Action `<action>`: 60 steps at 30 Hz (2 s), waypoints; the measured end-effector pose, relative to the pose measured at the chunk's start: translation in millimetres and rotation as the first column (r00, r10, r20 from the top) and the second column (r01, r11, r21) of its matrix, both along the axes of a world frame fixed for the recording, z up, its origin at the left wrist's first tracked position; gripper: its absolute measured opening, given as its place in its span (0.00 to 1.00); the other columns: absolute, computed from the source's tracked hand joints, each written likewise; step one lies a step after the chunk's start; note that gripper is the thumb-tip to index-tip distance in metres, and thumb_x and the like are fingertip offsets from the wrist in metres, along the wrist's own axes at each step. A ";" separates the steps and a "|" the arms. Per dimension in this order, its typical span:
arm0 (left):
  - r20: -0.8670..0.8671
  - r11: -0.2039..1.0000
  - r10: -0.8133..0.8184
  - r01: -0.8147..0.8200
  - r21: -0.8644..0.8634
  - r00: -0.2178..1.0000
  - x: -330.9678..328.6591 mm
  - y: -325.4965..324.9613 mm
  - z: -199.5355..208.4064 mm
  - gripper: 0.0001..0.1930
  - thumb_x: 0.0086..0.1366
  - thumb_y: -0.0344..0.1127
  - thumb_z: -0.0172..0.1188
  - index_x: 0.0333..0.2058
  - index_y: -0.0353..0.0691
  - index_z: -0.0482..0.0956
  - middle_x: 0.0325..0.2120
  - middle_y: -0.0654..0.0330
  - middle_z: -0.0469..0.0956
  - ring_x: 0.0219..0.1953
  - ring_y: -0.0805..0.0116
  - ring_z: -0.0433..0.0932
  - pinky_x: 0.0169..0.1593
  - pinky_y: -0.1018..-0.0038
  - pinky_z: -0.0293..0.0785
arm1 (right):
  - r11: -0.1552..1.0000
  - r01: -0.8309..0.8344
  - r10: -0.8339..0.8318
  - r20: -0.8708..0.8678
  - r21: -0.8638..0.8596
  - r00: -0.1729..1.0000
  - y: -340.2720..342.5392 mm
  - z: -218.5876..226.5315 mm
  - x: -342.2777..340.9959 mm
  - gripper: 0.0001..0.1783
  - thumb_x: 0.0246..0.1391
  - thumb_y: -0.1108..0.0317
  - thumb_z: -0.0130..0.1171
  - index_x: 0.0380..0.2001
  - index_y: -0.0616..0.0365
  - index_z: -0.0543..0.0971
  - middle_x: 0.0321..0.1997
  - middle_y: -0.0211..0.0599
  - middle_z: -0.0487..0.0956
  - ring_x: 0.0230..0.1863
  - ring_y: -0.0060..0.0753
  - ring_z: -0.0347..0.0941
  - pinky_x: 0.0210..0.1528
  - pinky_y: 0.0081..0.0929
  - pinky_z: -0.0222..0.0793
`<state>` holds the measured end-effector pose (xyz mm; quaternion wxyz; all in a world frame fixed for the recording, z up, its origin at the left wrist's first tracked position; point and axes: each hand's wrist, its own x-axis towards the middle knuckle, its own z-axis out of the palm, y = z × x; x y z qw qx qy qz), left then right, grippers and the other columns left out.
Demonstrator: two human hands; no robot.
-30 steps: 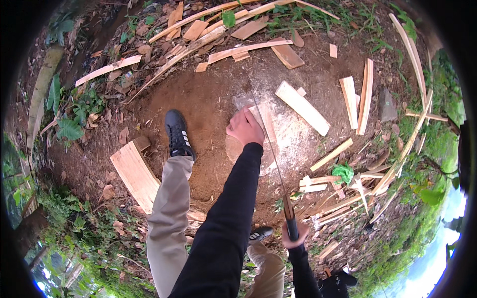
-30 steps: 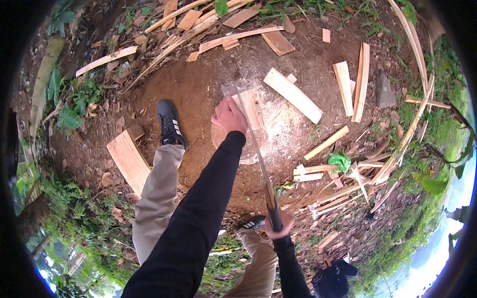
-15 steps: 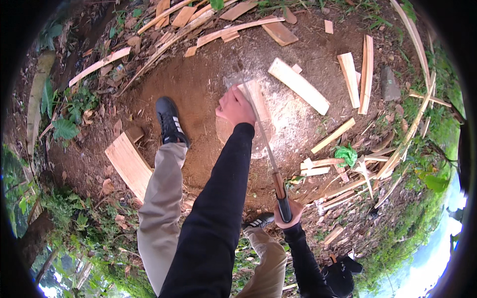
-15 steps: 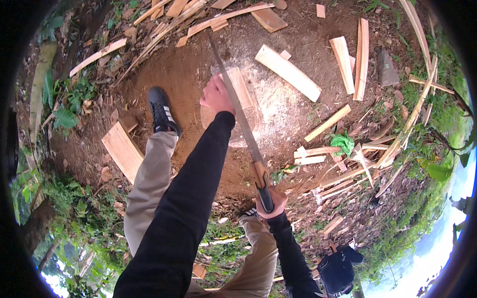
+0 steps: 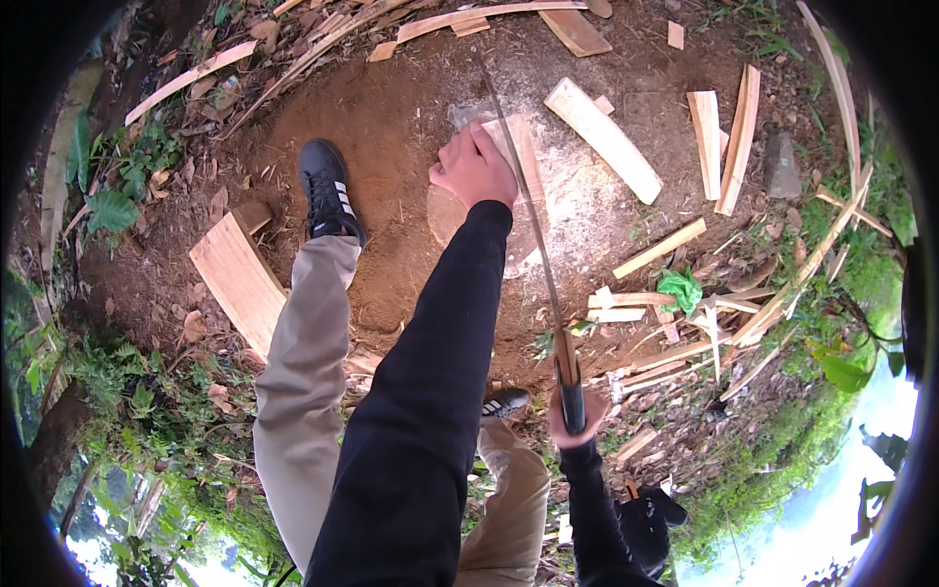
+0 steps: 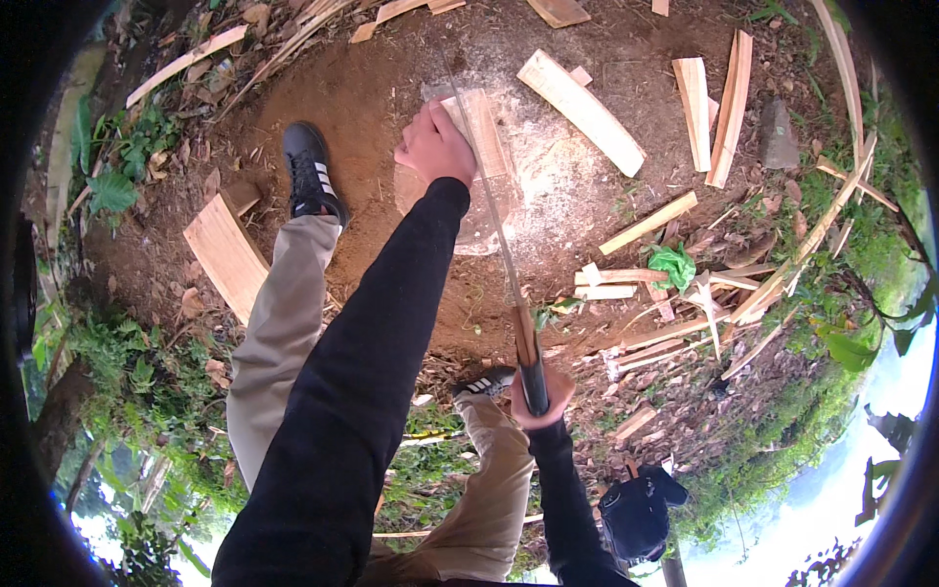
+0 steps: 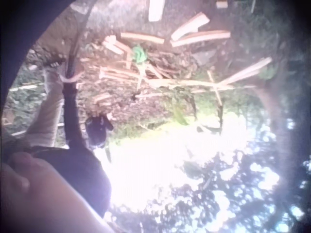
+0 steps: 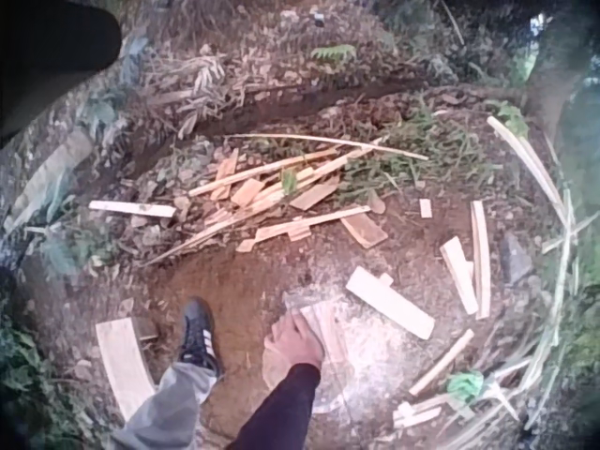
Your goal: The person uses a machete to repeatedly strike and split a small piece of wood placed on a flat rock. The person holds the wood steady with one hand while swinging the machete with the other to produce thin wood shavings and smaller pieces.
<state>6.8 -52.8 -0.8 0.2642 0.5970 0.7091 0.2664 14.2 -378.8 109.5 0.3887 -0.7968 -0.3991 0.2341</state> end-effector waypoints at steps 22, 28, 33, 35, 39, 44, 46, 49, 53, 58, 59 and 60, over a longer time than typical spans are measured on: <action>-0.040 0.996 -0.021 0.024 0.091 0.999 1.4 -4.3 -3.1 0.20 0.73 0.42 0.34 0.46 0.47 0.78 0.45 0.61 0.79 0.52 0.63 0.71 0.61 0.53 0.49 | 0.999 -0.037 0.037 -0.022 -0.024 0.999 29.0 7.1 15.0 0.11 0.40 0.75 0.60 0.12 0.59 0.70 0.10 0.37 0.67 0.09 0.33 0.64 0.14 0.28 0.57; -0.078 0.999 -0.019 0.023 0.046 0.997 4.0 -2.4 1.9 0.22 0.73 0.42 0.35 0.42 0.39 0.80 0.44 0.58 0.80 0.51 0.61 0.72 0.60 0.56 0.52 | 0.994 -0.062 0.072 0.116 -0.089 0.991 -0.6 7.1 11.7 0.05 0.34 0.74 0.60 0.14 0.56 0.73 0.12 0.39 0.69 0.11 0.41 0.67 0.14 0.32 0.61; -0.050 0.998 0.014 -0.011 0.058 0.999 1.1 -1.0 1.4 0.22 0.73 0.40 0.36 0.38 0.39 0.82 0.40 0.57 0.81 0.50 0.60 0.73 0.58 0.56 0.54 | 0.997 -0.048 0.053 0.084 -0.060 0.995 19.1 5.1 7.9 0.10 0.37 0.73 0.62 0.13 0.55 0.71 0.11 0.38 0.68 0.11 0.41 0.66 0.14 0.32 0.60; -0.086 0.999 0.024 -0.020 0.049 0.996 -3.6 0.4 -2.2 0.22 0.73 0.40 0.36 0.38 0.38 0.82 0.40 0.56 0.81 0.49 0.60 0.73 0.58 0.57 0.54 | 0.979 -0.038 0.060 0.108 -0.199 0.992 -18.7 18.4 0.1 0.11 0.37 0.71 0.62 0.10 0.55 0.70 0.08 0.37 0.66 0.09 0.39 0.65 0.13 0.31 0.59; -0.126 0.998 0.022 -0.015 0.054 0.992 3.8 1.2 1.1 0.22 0.73 0.40 0.35 0.38 0.39 0.82 0.39 0.56 0.81 0.49 0.59 0.73 0.57 0.57 0.55 | 0.998 0.000 0.002 0.042 -0.062 0.999 -9.3 14.2 4.2 0.10 0.37 0.71 0.61 0.11 0.55 0.71 0.10 0.34 0.68 0.10 0.34 0.67 0.14 0.28 0.61; -0.140 0.994 0.043 -0.027 0.110 0.989 -3.8 0.4 -2.3 0.23 0.73 0.41 0.34 0.37 0.39 0.82 0.39 0.56 0.81 0.48 0.58 0.74 0.57 0.57 0.55 | 1.000 -0.024 0.023 -0.086 -0.012 0.996 22.9 -9.3 9.8 0.06 0.37 0.73 0.61 0.15 0.56 0.73 0.11 0.33 0.70 0.12 0.32 0.68 0.16 0.26 0.63; -0.105 0.996 0.029 -0.020 0.084 0.994 4.2 1.5 -4.9 0.24 0.73 0.43 0.35 0.36 0.38 0.81 0.36 0.53 0.81 0.46 0.56 0.74 0.56 0.57 0.56 | 0.989 -0.011 0.008 -0.019 -0.146 1.000 -7.9 14.5 -0.1 0.07 0.37 0.73 0.61 0.14 0.55 0.73 0.11 0.35 0.69 0.11 0.33 0.68 0.15 0.28 0.63; -0.109 0.991 0.058 -0.043 0.129 0.992 4.3 2.7 -3.8 0.25 0.73 0.44 0.35 0.35 0.37 0.81 0.33 0.53 0.81 0.45 0.55 0.74 0.54 0.57 0.57 | 0.985 -0.058 0.066 0.043 -0.161 0.997 -37.8 20.1 1.4 0.07 0.37 0.72 0.61 0.13 0.55 0.73 0.11 0.36 0.69 0.11 0.36 0.70 0.15 0.30 0.63; -0.129 0.993 0.035 -0.019 0.118 0.991 6.6 3.7 -6.1 0.26 0.73 0.45 0.34 0.36 0.36 0.81 0.34 0.52 0.81 0.44 0.55 0.74 0.54 0.57 0.57 | 1.000 -0.022 0.021 -0.179 -0.004 0.984 32.8 -13.4 12.5 0.07 0.38 0.74 0.61 0.15 0.57 0.72 0.13 0.36 0.70 0.12 0.33 0.68 0.16 0.27 0.62; -0.168 0.998 0.050 -0.044 0.041 0.985 -6.3 3.8 -1.0 0.26 0.73 0.46 0.34 0.39 0.36 0.81 0.37 0.52 0.81 0.47 0.55 0.73 0.55 0.57 0.55 | 0.998 -0.026 0.022 -0.081 -0.050 0.996 -4.1 10.1 0.7 0.11 0.40 0.75 0.60 0.12 0.57 0.70 0.10 0.35 0.66 0.10 0.34 0.65 0.14 0.29 0.58; -0.139 0.999 0.029 -0.026 0.023 0.990 4.2 -3.8 -3.3 0.25 0.73 0.45 0.34 0.37 0.36 0.81 0.37 0.53 0.81 0.46 0.55 0.73 0.56 0.57 0.55 | 0.999 -0.036 0.034 -0.029 -0.039 0.999 -19.0 16.6 2.6 0.14 0.43 0.74 0.60 0.12 0.56 0.67 0.09 0.34 0.64 0.08 0.34 0.61 0.14 0.30 0.55; -0.139 0.999 0.032 -0.027 0.040 0.990 3.0 -2.2 -2.4 0.25 0.73 0.44 0.33 0.36 0.37 0.81 0.38 0.54 0.81 0.46 0.56 0.73 0.56 0.57 0.55 | 0.998 -0.037 0.037 0.006 -0.055 0.999 -22.9 18.8 4.1 0.14 0.42 0.74 0.60 0.11 0.55 0.67 0.09 0.35 0.64 0.08 0.36 0.62 0.14 0.30 0.55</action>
